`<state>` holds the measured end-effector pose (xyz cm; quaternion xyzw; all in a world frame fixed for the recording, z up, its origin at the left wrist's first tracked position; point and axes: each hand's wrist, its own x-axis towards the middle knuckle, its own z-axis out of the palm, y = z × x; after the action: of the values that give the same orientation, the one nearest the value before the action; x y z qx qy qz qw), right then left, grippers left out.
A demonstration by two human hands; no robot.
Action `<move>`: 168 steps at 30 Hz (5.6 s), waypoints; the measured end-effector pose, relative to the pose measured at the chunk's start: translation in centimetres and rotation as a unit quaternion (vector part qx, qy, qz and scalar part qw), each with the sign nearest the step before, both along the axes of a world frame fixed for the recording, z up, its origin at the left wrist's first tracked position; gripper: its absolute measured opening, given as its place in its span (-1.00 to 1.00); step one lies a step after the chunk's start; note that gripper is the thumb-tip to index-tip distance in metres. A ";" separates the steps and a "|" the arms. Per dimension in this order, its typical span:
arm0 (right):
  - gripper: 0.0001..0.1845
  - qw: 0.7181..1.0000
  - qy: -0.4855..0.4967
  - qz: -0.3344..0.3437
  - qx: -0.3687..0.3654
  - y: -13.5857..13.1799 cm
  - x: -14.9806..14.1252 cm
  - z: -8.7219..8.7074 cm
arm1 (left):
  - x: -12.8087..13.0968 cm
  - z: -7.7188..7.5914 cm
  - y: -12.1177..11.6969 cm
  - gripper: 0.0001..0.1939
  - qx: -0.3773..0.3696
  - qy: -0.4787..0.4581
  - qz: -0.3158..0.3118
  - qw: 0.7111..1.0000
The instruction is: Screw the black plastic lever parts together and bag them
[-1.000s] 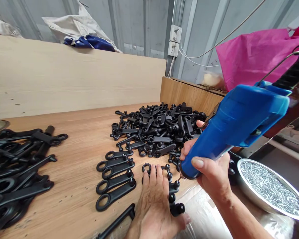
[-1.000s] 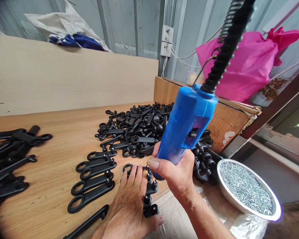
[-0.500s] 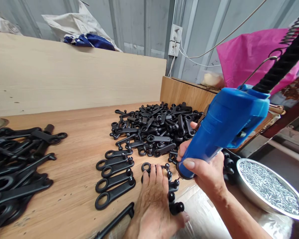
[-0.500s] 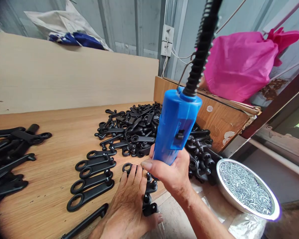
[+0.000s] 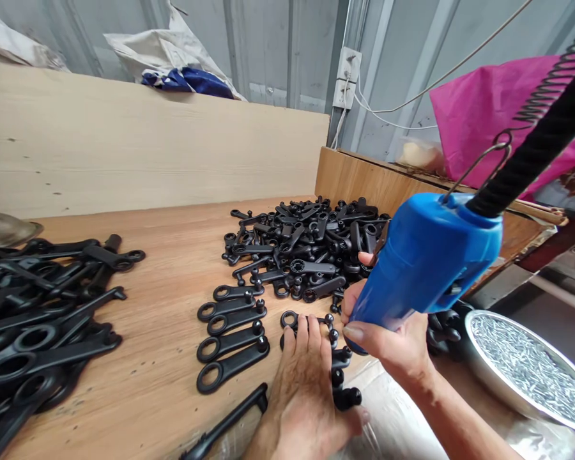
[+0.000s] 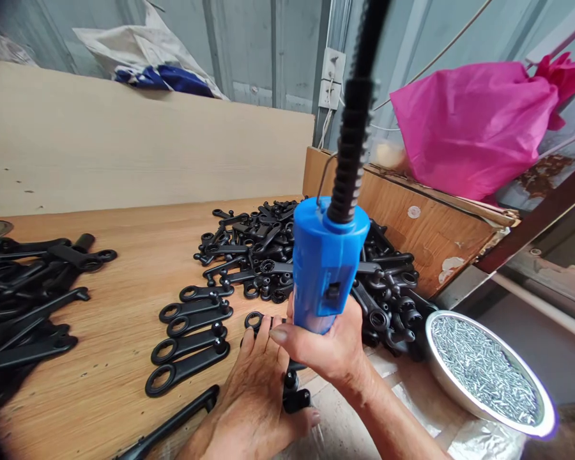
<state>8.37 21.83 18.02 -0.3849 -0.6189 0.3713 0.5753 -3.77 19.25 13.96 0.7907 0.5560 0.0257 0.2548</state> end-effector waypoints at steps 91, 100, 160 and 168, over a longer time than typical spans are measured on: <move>-0.84 0.982 0.141 -0.083 0.092 3.3 -1.6 -0.5 | -0.1 -2.0 1.0 -0.18 0.060 0.018 -0.023 0.998; -0.86 0.986 0.089 -0.096 0.105 3.2 -1.9 -0.4 | -0.9 -0.3 -0.3 0.05 0.067 -0.026 -0.047 0.996; -0.83 0.994 0.064 -0.063 0.065 3.1 -2.0 -1.2 | -0.4 -1.4 -0.4 0.01 0.082 -0.052 -0.018 0.995; -0.67 0.985 0.135 -0.059 0.092 1.6 -1.6 0.3 | -0.1 -0.2 -0.3 0.08 0.075 -0.007 -0.016 0.997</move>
<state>6.73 23.44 18.31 -0.3129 -0.5428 0.3267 0.7076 -3.90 18.99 13.81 0.8165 0.5378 0.0686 0.1988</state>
